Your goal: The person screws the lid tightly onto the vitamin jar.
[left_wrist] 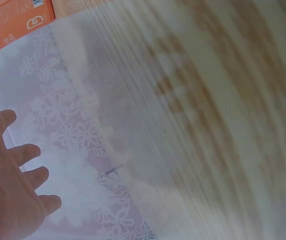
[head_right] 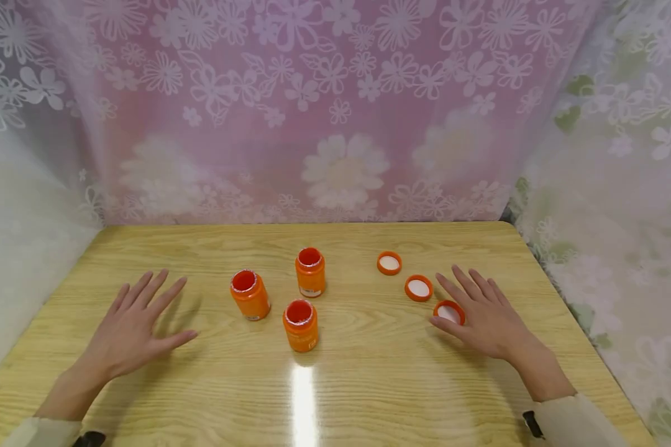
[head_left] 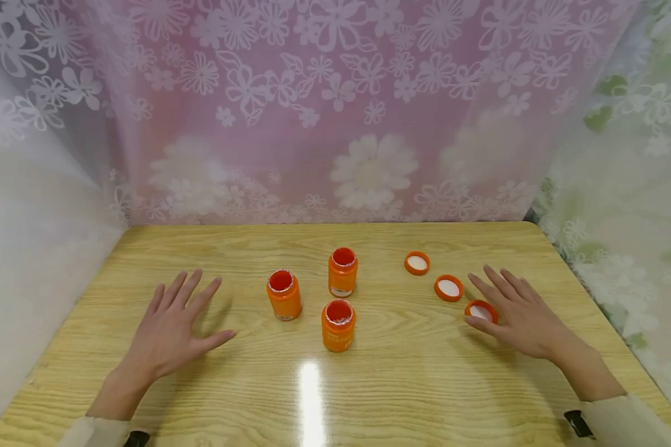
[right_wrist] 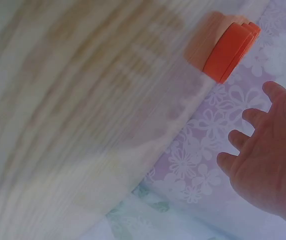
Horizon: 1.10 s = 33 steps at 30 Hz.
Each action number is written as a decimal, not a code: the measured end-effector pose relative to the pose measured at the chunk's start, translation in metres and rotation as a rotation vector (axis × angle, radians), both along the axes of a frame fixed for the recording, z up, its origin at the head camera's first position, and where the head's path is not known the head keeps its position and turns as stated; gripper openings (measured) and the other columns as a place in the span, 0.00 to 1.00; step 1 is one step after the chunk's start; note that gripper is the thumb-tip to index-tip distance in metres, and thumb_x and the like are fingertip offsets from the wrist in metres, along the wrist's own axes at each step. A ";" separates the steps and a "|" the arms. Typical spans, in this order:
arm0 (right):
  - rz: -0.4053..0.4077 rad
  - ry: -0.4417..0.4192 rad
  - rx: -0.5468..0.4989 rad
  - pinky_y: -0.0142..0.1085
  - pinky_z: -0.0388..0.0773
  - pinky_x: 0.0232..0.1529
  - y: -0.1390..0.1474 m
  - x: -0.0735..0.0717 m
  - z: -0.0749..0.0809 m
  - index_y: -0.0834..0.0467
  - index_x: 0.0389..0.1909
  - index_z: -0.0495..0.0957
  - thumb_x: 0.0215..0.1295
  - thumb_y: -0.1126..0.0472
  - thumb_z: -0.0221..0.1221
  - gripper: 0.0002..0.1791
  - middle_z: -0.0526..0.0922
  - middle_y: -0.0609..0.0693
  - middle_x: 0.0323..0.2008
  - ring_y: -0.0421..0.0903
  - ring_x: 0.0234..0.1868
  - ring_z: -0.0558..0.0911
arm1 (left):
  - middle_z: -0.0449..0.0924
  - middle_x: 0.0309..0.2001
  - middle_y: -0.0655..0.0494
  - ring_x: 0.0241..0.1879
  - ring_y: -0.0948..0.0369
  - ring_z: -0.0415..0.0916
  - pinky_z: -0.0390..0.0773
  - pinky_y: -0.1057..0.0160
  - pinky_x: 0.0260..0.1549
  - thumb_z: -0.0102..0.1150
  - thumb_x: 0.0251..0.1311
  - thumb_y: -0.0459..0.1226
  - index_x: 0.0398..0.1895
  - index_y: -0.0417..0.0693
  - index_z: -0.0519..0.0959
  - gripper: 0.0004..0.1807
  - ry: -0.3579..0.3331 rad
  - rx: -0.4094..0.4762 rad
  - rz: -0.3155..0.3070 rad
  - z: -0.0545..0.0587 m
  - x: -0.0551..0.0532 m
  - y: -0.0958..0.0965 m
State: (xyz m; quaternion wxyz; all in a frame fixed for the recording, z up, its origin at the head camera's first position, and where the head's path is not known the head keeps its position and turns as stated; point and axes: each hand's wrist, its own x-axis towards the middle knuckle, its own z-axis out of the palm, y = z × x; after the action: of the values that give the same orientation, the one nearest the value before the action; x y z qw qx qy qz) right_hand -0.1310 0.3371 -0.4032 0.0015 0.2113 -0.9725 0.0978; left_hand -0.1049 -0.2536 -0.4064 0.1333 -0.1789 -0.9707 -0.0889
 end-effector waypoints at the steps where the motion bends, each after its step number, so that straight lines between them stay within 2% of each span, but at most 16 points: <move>1: 0.000 0.000 0.000 0.61 0.31 0.66 -0.001 0.000 0.001 0.47 0.76 0.46 0.65 0.37 0.53 0.44 0.42 0.58 0.74 0.62 0.72 0.40 | 0.53 0.72 0.42 0.70 0.42 0.46 0.40 0.40 0.66 0.56 0.50 0.68 0.74 0.59 0.57 0.49 0.000 0.001 -0.002 0.000 -0.001 0.001; 11: -0.011 -0.009 -0.007 0.60 0.35 0.67 -0.015 -0.003 0.004 0.47 0.75 0.49 0.63 0.35 0.54 0.44 0.46 0.59 0.74 0.62 0.72 0.42 | 0.53 0.71 0.42 0.71 0.44 0.44 0.41 0.40 0.66 0.56 0.49 0.69 0.74 0.60 0.57 0.50 -0.006 0.013 -0.009 0.001 -0.004 0.008; 23: 0.017 -0.011 -0.004 0.61 0.35 0.66 -0.033 -0.007 0.004 0.47 0.75 0.50 0.64 0.34 0.53 0.44 0.45 0.59 0.74 0.62 0.72 0.41 | 0.53 0.72 0.43 0.71 0.44 0.45 0.40 0.42 0.67 0.54 0.49 0.71 0.74 0.60 0.56 0.51 -0.019 0.005 -0.021 0.003 -0.008 0.016; 33: 0.029 -0.031 0.020 0.59 0.30 0.67 -0.050 -0.010 0.003 0.45 0.75 0.48 0.63 0.31 0.50 0.45 0.43 0.55 0.75 0.59 0.73 0.39 | 0.54 0.71 0.42 0.71 0.44 0.45 0.43 0.41 0.66 0.53 0.48 0.71 0.73 0.59 0.57 0.51 -0.011 -0.002 -0.028 0.002 -0.011 0.021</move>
State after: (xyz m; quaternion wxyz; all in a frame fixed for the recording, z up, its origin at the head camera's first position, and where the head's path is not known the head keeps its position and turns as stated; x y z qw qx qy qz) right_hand -0.1412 0.2866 -0.4004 -0.0170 0.2239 -0.9702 0.0914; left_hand -0.1163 -0.2322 -0.4044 0.1267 -0.1921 -0.9689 -0.0905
